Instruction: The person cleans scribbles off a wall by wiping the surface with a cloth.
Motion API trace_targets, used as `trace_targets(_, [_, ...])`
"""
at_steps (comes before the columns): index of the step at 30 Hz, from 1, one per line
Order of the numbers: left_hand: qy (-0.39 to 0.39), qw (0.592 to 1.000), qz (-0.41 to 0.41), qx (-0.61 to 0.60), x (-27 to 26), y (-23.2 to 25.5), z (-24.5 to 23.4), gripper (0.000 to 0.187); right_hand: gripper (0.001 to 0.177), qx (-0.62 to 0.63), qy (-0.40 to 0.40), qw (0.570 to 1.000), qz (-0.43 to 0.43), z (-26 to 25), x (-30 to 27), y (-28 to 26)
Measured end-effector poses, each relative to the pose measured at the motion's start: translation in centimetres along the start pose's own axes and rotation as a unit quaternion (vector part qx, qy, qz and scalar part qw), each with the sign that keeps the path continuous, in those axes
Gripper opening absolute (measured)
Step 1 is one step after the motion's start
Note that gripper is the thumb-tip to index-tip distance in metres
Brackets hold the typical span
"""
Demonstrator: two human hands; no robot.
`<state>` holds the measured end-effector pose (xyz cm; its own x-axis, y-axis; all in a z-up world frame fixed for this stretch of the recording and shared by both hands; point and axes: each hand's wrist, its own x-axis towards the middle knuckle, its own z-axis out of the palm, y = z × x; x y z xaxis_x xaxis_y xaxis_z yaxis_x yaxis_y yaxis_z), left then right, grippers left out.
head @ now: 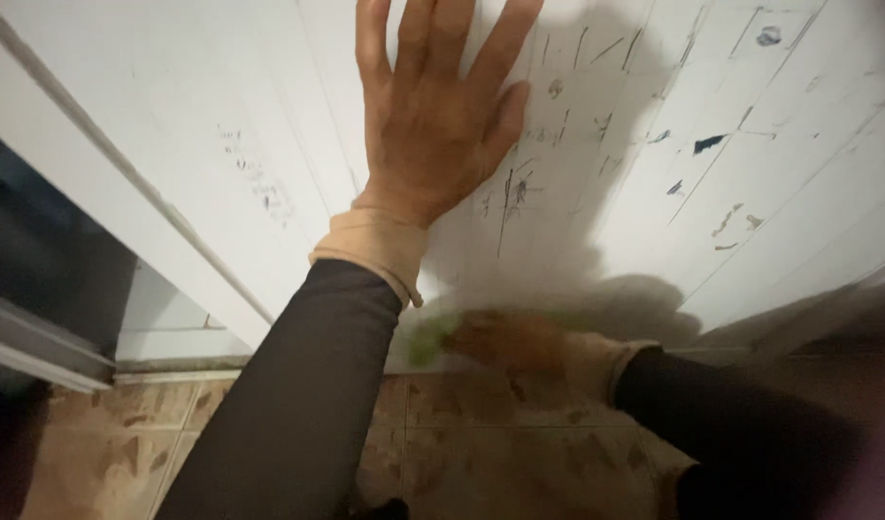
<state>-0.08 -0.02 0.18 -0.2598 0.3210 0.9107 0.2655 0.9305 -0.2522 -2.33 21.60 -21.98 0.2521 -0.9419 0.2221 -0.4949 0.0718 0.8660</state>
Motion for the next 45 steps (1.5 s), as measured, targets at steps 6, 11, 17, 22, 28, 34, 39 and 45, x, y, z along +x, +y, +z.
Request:
trace_targets(6, [0.004, 1.0, 0.0, -0.01, -0.1, 0.0, 0.2, 0.078, 0.055, 0.082, -0.049, 0.994, -0.056, 1.4, -6.6, -0.2])
trace_targets(11, [-0.008, 1.0, -0.002, -0.009, 0.1, 0.0, 0.1, 0.075, 0.059, 0.198, -0.045, 0.979, -0.002, 3.0, -11.0, 6.4])
trace_targets(17, [-0.01, 1.0, 0.003, 0.0, 0.4, 0.4, -0.6, 0.075, 0.059, 0.025, 0.036, 0.973, 0.227, -4.5, -10.3, 18.0])
trace_targets(22, [-0.001, 1.0, 0.001, 0.016, 0.3, 0.4, -0.8, 0.081, 0.059, 0.055, -0.02, 0.958, 0.282, -4.8, -9.7, 18.4])
trace_targets(28, [0.011, 0.999, 0.009, 0.037, -0.1, -0.1, 0.3, 0.083, 0.045, 0.22, -0.114, 0.961, 0.124, -0.6, -12.1, 6.7])
trace_targets(34, [-0.004, 0.999, 0.009, 0.034, 0.2, 0.3, -0.6, 0.084, 0.05, 0.073, -0.182, 0.979, -0.055, 0.4, -13.3, 6.4])
trace_targets(39, [-0.021, 0.999, 0.004, 0.03, 0.6, 0.7, -1.0, 0.086, 0.06, 0.032, -0.113, 0.983, 0.141, -0.8, -16.2, 14.9])
trace_targets(45, [-0.034, 0.999, 0.004, 0.015, 0.8, 0.7, -1.5, 0.089, 0.079, -0.147, 0.056, 0.906, 0.393, -7.3, -17.3, 26.0])
